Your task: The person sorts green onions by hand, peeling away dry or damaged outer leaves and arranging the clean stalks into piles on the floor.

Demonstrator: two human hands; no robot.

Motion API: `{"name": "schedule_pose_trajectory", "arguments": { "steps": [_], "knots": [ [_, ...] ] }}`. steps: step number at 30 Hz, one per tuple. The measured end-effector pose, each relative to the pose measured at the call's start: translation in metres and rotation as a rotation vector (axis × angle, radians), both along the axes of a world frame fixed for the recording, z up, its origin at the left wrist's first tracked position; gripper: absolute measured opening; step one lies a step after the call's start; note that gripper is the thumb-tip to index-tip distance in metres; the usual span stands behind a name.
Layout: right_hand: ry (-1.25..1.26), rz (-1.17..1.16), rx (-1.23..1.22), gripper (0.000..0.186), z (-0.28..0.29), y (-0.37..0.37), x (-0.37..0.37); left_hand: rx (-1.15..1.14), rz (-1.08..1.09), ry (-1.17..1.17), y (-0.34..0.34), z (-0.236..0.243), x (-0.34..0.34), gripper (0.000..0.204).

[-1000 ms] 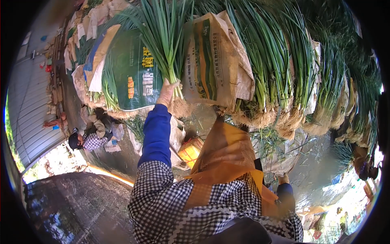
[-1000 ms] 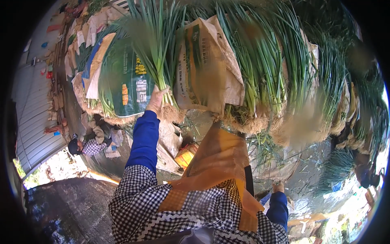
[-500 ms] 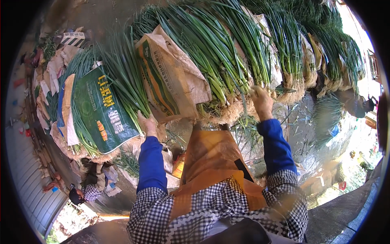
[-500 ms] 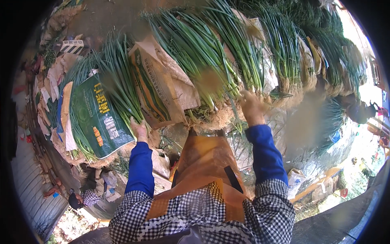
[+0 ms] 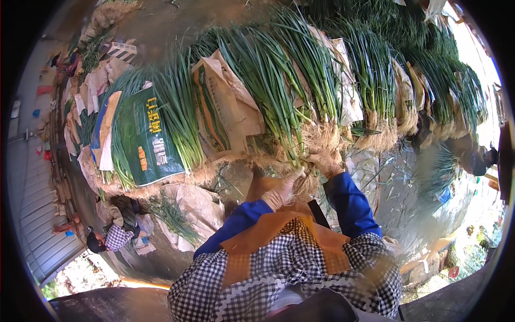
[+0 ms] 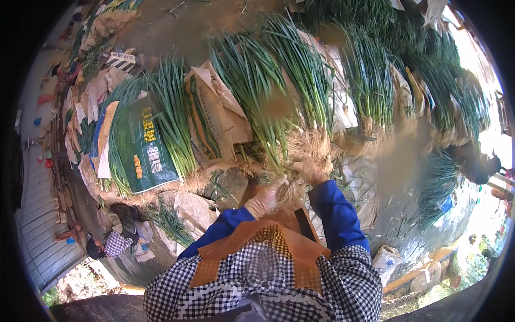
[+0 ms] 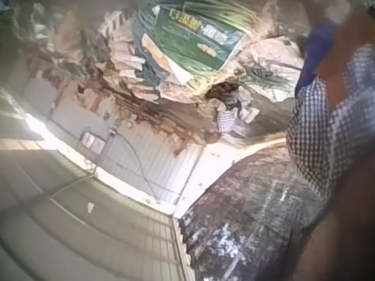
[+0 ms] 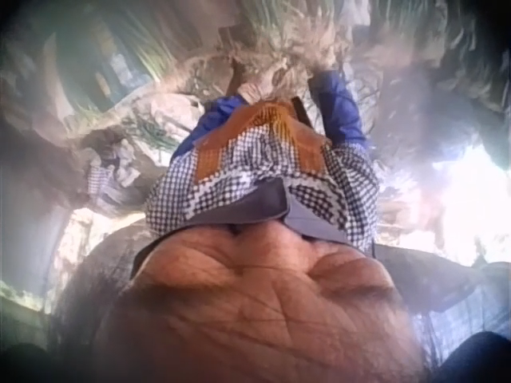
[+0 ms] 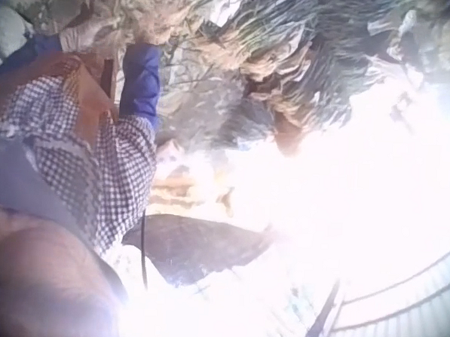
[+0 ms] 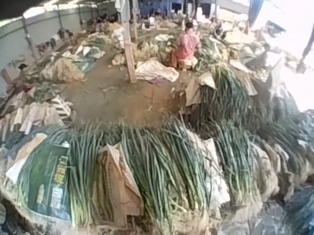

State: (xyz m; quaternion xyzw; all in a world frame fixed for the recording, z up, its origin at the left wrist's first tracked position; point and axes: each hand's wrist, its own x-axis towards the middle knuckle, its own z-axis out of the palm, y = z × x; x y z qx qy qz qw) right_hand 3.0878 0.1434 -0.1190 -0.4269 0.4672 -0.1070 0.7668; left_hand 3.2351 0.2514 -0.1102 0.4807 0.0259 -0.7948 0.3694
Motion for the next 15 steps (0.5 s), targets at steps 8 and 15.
{"name": "schedule_pose_trajectory", "arguments": {
  "steps": [8, 15],
  "knots": [
    [0.733, 0.249, -0.78, 0.042, -0.006, -0.014, 0.033, -0.21, 0.193, -0.144, 0.005, -0.038, -0.04, 0.022],
    [0.31, -0.115, -0.024, 0.036, 0.03, 0.062, -0.113, -0.128, 0.369, -0.108, 0.0, -0.031, -0.015, 0.02]
  ]
}}
